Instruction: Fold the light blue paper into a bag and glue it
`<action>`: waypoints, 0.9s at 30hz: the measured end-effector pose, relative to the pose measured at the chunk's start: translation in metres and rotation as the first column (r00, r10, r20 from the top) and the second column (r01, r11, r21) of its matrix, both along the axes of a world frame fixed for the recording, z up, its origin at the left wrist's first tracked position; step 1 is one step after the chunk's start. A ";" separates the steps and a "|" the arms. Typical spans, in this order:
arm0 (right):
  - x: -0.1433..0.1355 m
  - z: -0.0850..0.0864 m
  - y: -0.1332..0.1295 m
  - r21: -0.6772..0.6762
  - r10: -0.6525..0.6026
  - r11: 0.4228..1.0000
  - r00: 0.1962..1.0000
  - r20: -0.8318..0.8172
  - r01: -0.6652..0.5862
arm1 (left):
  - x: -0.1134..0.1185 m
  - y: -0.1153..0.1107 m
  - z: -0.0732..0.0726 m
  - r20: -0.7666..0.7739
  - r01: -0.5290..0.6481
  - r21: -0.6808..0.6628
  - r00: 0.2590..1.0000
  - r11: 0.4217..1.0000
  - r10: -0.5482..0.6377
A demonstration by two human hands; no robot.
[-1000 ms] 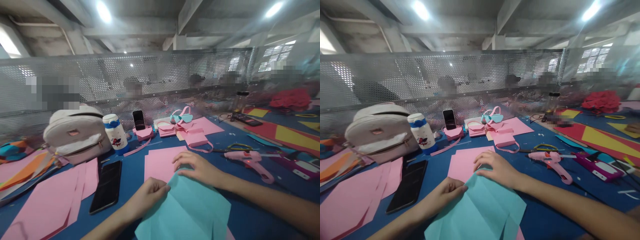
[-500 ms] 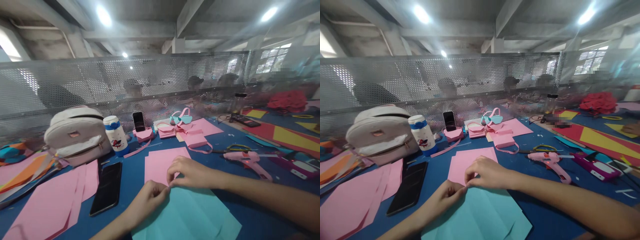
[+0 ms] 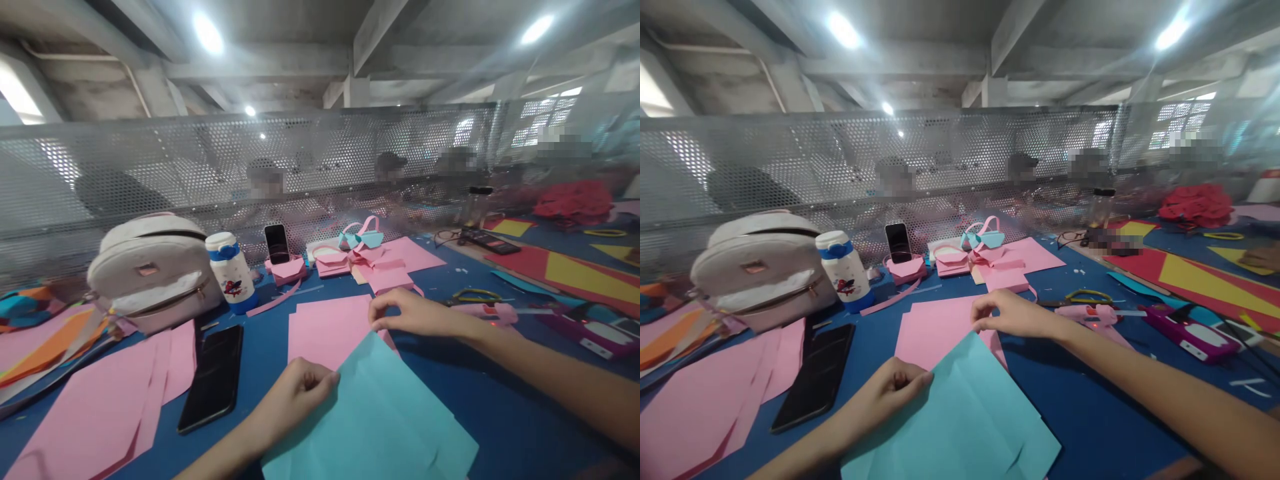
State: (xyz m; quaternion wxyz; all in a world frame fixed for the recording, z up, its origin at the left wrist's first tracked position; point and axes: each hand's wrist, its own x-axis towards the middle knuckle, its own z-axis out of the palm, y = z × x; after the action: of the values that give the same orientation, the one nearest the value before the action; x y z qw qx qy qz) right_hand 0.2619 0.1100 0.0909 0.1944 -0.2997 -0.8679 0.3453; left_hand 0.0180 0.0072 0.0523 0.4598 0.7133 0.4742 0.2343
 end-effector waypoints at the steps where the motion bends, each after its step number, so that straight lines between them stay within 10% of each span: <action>1: 0.000 0.000 -0.001 0.015 -0.032 0.999 0.999 -0.010 0.032 | 0.001 0.000 -0.001 0.002 0.001 0.003 1.000 1.000 -0.001; 11: -0.025 -0.007 -0.032 0.180 0.082 0.979 0.994 0.067 -0.093 | 0.004 0.001 -0.003 0.024 -0.006 0.019 1.000 1.000 0.006; 27: 0.047 0.012 0.012 0.078 -0.149 0.987 0.987 0.060 0.144 | -0.012 0.009 0.005 0.103 -0.055 0.063 0.993 0.996 0.049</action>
State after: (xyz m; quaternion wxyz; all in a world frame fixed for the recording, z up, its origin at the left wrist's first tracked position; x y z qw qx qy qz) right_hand 0.3092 0.1218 0.1032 0.2014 -0.3666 -0.8614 0.2881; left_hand 0.0062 0.0166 0.0573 0.4531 0.7028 0.4606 0.2977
